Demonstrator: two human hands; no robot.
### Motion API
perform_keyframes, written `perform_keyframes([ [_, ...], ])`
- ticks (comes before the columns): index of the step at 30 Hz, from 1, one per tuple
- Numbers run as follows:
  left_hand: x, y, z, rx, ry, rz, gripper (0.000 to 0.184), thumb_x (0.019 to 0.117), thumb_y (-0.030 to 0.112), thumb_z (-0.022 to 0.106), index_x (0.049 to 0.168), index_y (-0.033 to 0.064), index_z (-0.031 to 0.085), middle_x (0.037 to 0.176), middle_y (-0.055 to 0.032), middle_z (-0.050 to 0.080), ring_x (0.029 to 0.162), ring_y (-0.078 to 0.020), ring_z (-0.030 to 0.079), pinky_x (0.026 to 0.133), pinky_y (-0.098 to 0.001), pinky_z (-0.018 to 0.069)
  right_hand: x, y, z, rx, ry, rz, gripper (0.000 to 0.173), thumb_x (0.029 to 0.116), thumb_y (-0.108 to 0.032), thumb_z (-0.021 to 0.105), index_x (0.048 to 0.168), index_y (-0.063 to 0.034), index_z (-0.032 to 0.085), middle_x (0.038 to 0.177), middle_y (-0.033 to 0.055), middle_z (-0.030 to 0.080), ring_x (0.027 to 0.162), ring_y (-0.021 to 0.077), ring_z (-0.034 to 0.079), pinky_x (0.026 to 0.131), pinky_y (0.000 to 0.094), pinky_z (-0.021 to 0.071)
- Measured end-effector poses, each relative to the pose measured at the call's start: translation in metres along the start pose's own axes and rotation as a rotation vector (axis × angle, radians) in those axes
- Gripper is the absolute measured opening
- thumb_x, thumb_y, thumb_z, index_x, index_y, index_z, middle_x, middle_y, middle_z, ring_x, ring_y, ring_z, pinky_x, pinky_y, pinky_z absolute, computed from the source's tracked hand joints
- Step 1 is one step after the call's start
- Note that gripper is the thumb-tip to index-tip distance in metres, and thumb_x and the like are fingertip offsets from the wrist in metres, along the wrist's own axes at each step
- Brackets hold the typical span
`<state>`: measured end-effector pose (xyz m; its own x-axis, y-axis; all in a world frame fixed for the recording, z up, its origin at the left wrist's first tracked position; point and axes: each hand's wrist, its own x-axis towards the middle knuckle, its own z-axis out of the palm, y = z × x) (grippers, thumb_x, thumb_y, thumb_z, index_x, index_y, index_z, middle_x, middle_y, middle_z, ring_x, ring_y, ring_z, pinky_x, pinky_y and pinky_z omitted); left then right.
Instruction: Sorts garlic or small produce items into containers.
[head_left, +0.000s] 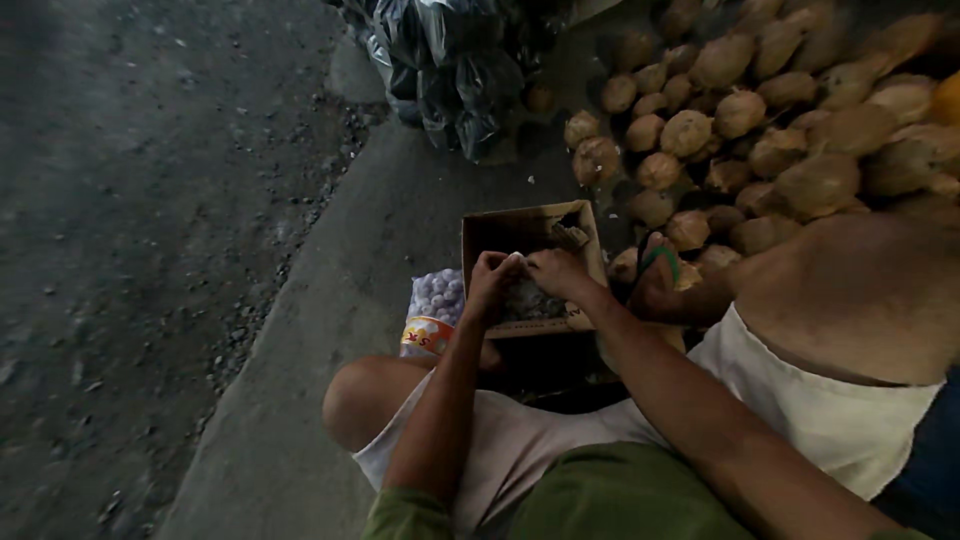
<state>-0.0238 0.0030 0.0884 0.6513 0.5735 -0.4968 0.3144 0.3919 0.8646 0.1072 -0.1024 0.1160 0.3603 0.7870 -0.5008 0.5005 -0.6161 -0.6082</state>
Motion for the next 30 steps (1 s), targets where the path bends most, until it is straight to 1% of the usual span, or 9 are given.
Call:
perform_keyframes([
  [5,0.017,-0.017,-0.008,-0.097,0.173,0.014,0.04,0.1022,0.028,0.063,0.131,0.0021,0.054,0.109,-0.0162,0.068,0.089,-0.0239,0.069,0.078,-0.0401,0.0589,-0.003,0.0,-0.003,0.047,-0.038,0.006,0.037,0.1067,-0.03,0.05,0.101,-0.0006,0.07,0.098,0.0206,0.069,0.096,0.0366,0.067,0.085,0.0588,0.0523],
  [8,0.022,-0.013,-0.024,-0.249,0.235,-0.02,0.044,0.1069,0.037,0.052,0.136,0.0048,0.049,0.111,-0.0137,0.063,0.088,-0.0217,0.065,0.074,-0.0368,0.0569,-0.003,0.011,-0.004,0.159,0.116,0.005,0.033,0.1064,-0.027,0.052,0.099,0.0,0.069,0.092,0.0205,0.067,0.087,0.0352,0.067,0.08,0.0579,0.0527],
  [10,0.02,-0.006,-0.024,-0.332,0.201,-0.042,0.042,0.1087,0.039,0.046,0.134,0.0061,0.051,0.106,-0.0133,0.064,0.082,-0.0218,0.065,0.069,-0.0351,0.0571,0.003,0.022,-0.002,0.141,0.126,0.049,0.034,0.1072,-0.029,0.053,0.121,-0.0019,0.067,0.115,0.0229,0.069,0.106,0.0388,0.067,0.094,0.0601,0.0527],
  [12,0.014,0.003,-0.017,-0.324,0.141,-0.036,0.04,0.1104,0.037,0.042,0.131,0.0056,0.054,0.107,-0.0132,0.064,0.085,-0.0214,0.065,0.071,-0.0351,0.0568,0.006,0.032,0.001,0.18,0.127,0.058,0.046,0.106,-0.033,0.056,0.143,-0.0061,0.056,0.139,0.0217,0.059,0.124,0.0397,0.06,0.105,0.0598,0.0472],
  [16,0.003,0.012,-0.005,-0.202,0.084,-0.013,0.037,0.1103,0.032,0.044,0.13,0.0037,0.056,0.104,-0.0108,0.066,0.086,-0.0169,0.065,0.075,-0.033,0.0561,0.0,0.01,0.001,0.504,0.182,-0.094,0.052,0.0993,-0.04,0.067,0.142,-0.0124,0.058,0.119,0.0184,0.068,0.098,0.0303,0.068,0.087,0.0509,0.0564],
  [19,-0.001,0.018,0.0,-0.096,0.042,-0.032,0.036,0.1098,0.033,0.045,0.126,0.0028,0.056,0.099,-0.009,0.065,0.085,-0.0147,0.064,0.078,-0.0328,0.0561,-0.002,-0.003,0.006,0.59,0.203,-0.195,0.035,0.0985,-0.028,0.07,0.127,-0.008,0.066,0.113,0.0135,0.071,0.098,0.0227,0.069,0.09,0.045,0.0574],
  [22,-0.004,0.022,-0.002,-0.081,-0.017,-0.019,0.032,0.1107,0.031,0.042,0.12,0.0035,0.057,0.096,-0.0072,0.065,0.083,-0.0133,0.064,0.077,-0.0312,0.0563,-0.004,-0.006,0.01,0.817,0.247,-0.123,0.022,0.1057,-0.021,0.058,0.111,-0.0017,0.067,0.084,0.0077,0.065,0.064,0.0118,0.06,0.061,0.0272,0.0541],
  [24,-0.004,0.02,-0.003,-0.125,-0.068,-0.019,0.032,0.1115,0.029,0.04,0.12,0.0025,0.057,0.096,-0.0071,0.065,0.084,-0.0138,0.065,0.078,-0.0318,0.0568,-0.001,-0.003,0.013,0.884,0.285,-0.093,0.023,0.1071,-0.021,0.055,0.107,0.0,0.066,0.076,0.007,0.061,0.057,0.0112,0.056,0.055,0.026,0.0517],
  [30,-0.004,0.019,-0.008,-0.278,-0.164,-0.039,0.04,0.1123,0.03,0.032,0.13,0.0028,0.056,0.109,-0.0083,0.067,0.091,-0.0153,0.066,0.081,-0.0318,0.0567,0.011,0.021,0.014,0.636,0.401,0.055,0.043,0.1105,-0.032,0.044,0.114,0.0039,0.067,0.094,0.016,0.067,0.075,0.0218,0.064,0.074,0.0412,0.0565],
])
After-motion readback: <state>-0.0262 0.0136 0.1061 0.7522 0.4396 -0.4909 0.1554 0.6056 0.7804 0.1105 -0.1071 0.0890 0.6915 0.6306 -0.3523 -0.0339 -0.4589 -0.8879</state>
